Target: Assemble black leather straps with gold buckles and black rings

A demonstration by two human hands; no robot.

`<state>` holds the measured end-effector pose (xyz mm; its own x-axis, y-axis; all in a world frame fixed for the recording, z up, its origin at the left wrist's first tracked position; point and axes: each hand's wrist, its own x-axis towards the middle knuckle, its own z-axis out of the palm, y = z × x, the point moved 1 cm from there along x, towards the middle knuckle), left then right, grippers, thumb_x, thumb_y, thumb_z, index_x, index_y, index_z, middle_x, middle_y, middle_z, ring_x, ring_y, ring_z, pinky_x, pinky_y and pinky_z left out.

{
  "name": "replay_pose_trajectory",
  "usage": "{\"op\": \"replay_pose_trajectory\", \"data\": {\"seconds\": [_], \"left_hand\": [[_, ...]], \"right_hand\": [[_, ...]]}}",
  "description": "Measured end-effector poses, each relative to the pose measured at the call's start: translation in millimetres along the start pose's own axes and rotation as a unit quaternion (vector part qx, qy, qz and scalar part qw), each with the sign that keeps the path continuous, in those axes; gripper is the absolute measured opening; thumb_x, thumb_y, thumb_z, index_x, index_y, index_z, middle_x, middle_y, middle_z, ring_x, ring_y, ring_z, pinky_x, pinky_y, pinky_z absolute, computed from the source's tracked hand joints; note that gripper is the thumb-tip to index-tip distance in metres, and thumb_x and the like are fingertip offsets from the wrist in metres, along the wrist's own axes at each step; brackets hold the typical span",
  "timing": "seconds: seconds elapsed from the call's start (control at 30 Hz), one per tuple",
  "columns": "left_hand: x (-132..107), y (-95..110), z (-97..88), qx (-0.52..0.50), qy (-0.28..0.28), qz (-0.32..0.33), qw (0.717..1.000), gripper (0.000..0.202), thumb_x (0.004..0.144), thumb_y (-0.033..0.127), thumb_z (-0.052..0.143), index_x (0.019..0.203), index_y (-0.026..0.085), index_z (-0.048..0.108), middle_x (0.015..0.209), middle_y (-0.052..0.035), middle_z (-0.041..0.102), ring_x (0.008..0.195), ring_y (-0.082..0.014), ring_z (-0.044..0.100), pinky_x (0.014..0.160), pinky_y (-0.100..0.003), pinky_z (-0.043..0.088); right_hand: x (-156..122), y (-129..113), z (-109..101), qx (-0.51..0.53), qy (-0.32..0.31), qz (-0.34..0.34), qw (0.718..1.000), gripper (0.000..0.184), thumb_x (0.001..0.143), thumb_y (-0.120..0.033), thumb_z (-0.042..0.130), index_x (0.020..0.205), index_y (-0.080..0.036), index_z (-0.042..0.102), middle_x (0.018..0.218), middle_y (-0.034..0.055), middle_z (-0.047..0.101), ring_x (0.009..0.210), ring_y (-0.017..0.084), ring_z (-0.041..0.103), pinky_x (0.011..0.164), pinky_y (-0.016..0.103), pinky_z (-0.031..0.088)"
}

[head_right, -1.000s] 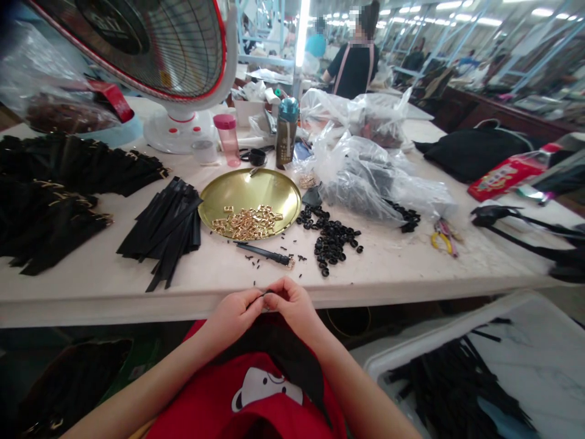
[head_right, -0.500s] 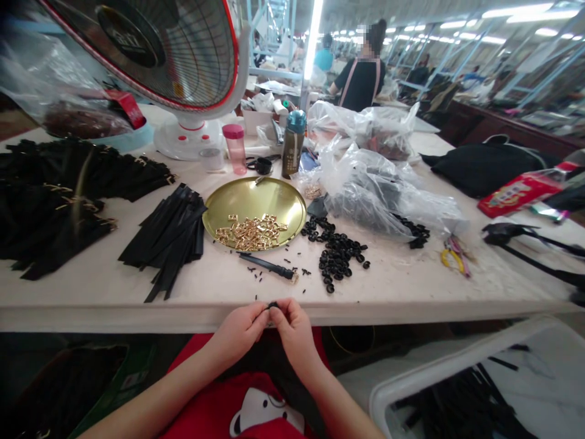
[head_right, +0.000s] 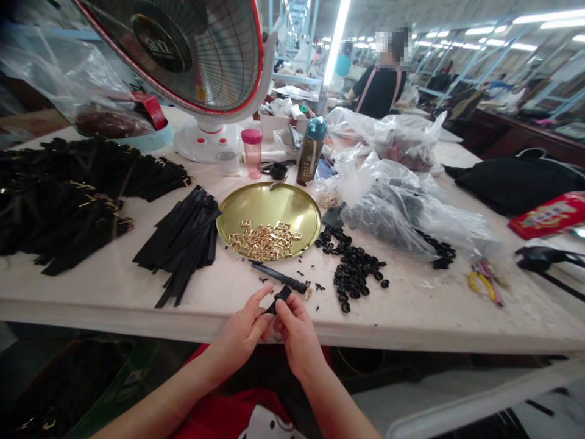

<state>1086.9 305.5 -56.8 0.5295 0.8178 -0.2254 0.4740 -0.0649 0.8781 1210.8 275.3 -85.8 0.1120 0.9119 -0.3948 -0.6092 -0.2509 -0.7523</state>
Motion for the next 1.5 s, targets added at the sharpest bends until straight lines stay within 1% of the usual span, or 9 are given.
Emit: {"op": "replay_pose_trajectory", "data": {"seconds": [0.17, 0.33, 0.57, 0.7, 0.87, 1.07, 1.27, 1.37, 1.5], "left_hand": [[8.7, -2.4, -10.2, 0.014, -0.027, 0.012, 0.999, 0.048, 0.086, 0.027, 0.035, 0.133, 0.022, 0.027, 0.063, 0.0021, 0.054, 0.063, -0.0151, 0.052, 0.064, -0.026, 0.039], [14.7, -9.0, -5.0, 0.004, -0.01, 0.018, 1.0, 0.05, 0.086, 0.026, 0.036, 0.134, 0.019, 0.027, 0.082, -0.0043, 0.06, 0.073, -0.016, 0.055, 0.073, -0.028, 0.041], [15.9, -11.1, -9.6, -0.118, -0.056, 0.011, 0.991, 0.053, 0.085, 0.021, 0.036, 0.136, 0.021, 0.021, 0.067, 0.0029, 0.052, 0.051, -0.009, 0.047, 0.055, -0.021, 0.041], [19.9, -12.9, -8.9, -0.165, -0.028, 0.009, 0.986, 0.052, 0.084, 0.02, 0.038, 0.135, 0.019, 0.024, 0.066, 0.003, 0.051, 0.053, -0.0085, 0.047, 0.056, -0.021, 0.042], [28.4, -19.2, -11.3, -0.288, -0.068, -0.02, 0.955, 0.058, 0.083, 0.021, 0.041, 0.136, 0.014, 0.019, 0.066, 0.0019, 0.054, 0.052, -0.0084, 0.049, 0.053, -0.021, 0.043], [22.1, -19.2, -17.4, -0.266, -0.098, -0.039, 0.958, 0.052, 0.086, 0.024, 0.037, 0.134, 0.016, 0.021, 0.07, 0.0009, 0.055, 0.049, -0.0076, 0.05, 0.053, -0.022, 0.043], [13.6, -13.6, -10.5, -0.113, -0.009, 0.022, 0.993, 0.049, 0.086, 0.022, 0.037, 0.134, 0.017, 0.029, 0.068, 0.0007, 0.054, 0.065, -0.0122, 0.052, 0.068, -0.026, 0.042], [10.8, -10.8, -7.4, -0.093, -0.012, 0.029, 0.995, 0.049, 0.086, 0.022, 0.037, 0.134, 0.017, 0.029, 0.071, -0.0007, 0.056, 0.072, -0.0145, 0.053, 0.074, -0.029, 0.041], [6.4, -5.5, -3.5, -0.141, -0.037, 0.039, 0.989, 0.049, 0.088, 0.024, 0.033, 0.135, 0.016, 0.023, 0.063, 0.0022, 0.053, 0.063, -0.0124, 0.051, 0.067, -0.026, 0.042]], "right_hand": [[8.5, -4.0, 1.1, -0.001, 0.029, 0.006, 1.0, 0.027, 0.069, -0.041, 0.065, 0.086, -0.021, 0.064, 0.048, -0.0068, 0.037, 0.046, 0.007, 0.031, 0.046, 0.021, 0.029], [10.3, 10.1, 7.5, -0.005, 0.022, 0.037, 0.999, 0.024, 0.069, -0.04, 0.064, 0.086, -0.022, 0.065, 0.057, -0.0033, 0.051, 0.05, 0.009, 0.041, 0.049, 0.024, 0.033], [6.9, 8.4, 13.4, -0.073, -0.016, -0.009, 0.997, 0.025, 0.078, -0.043, 0.053, 0.068, -0.02, 0.057, 0.052, -0.0033, 0.043, 0.049, 0.011, 0.04, 0.05, 0.027, 0.034], [8.8, 8.5, 11.9, -0.105, -0.006, -0.029, 0.994, 0.03, 0.078, -0.041, 0.055, 0.058, -0.019, 0.049, 0.054, -0.0034, 0.043, 0.051, 0.01, 0.039, 0.051, 0.026, 0.033], [16.1, 4.4, 10.5, -0.091, -0.019, -0.031, 0.995, 0.027, 0.079, -0.039, 0.054, 0.06, -0.019, 0.049, 0.055, -0.0034, 0.045, 0.055, 0.011, 0.042, 0.052, 0.025, 0.033], [23.9, -2.3, 9.8, -0.051, 0.025, 0.012, 0.998, 0.02, 0.071, -0.034, 0.065, 0.066, -0.019, 0.051, 0.052, -0.0059, 0.045, 0.048, 0.008, 0.039, 0.049, 0.023, 0.033], [10.3, 6.2, 14.9, -0.018, -0.006, 0.007, 1.0, 0.016, 0.073, -0.031, 0.062, 0.084, -0.021, 0.056, 0.054, -0.0064, 0.048, 0.047, 0.007, 0.041, 0.047, 0.02, 0.032], [4.1, 7.8, 12.5, 0.001, 0.015, -0.014, 1.0, 0.013, 0.074, -0.031, 0.061, 0.083, -0.022, 0.058, 0.054, -0.0066, 0.05, 0.049, 0.007, 0.044, 0.049, 0.02, 0.035], [1.8, 5.1, 10.9, -0.002, 0.038, -0.036, 0.999, 0.025, 0.076, -0.04, 0.053, 0.09, -0.021, 0.063, 0.076, -0.0002, 0.062, 0.068, 0.013, 0.054, 0.06, 0.025, 0.044]]}}
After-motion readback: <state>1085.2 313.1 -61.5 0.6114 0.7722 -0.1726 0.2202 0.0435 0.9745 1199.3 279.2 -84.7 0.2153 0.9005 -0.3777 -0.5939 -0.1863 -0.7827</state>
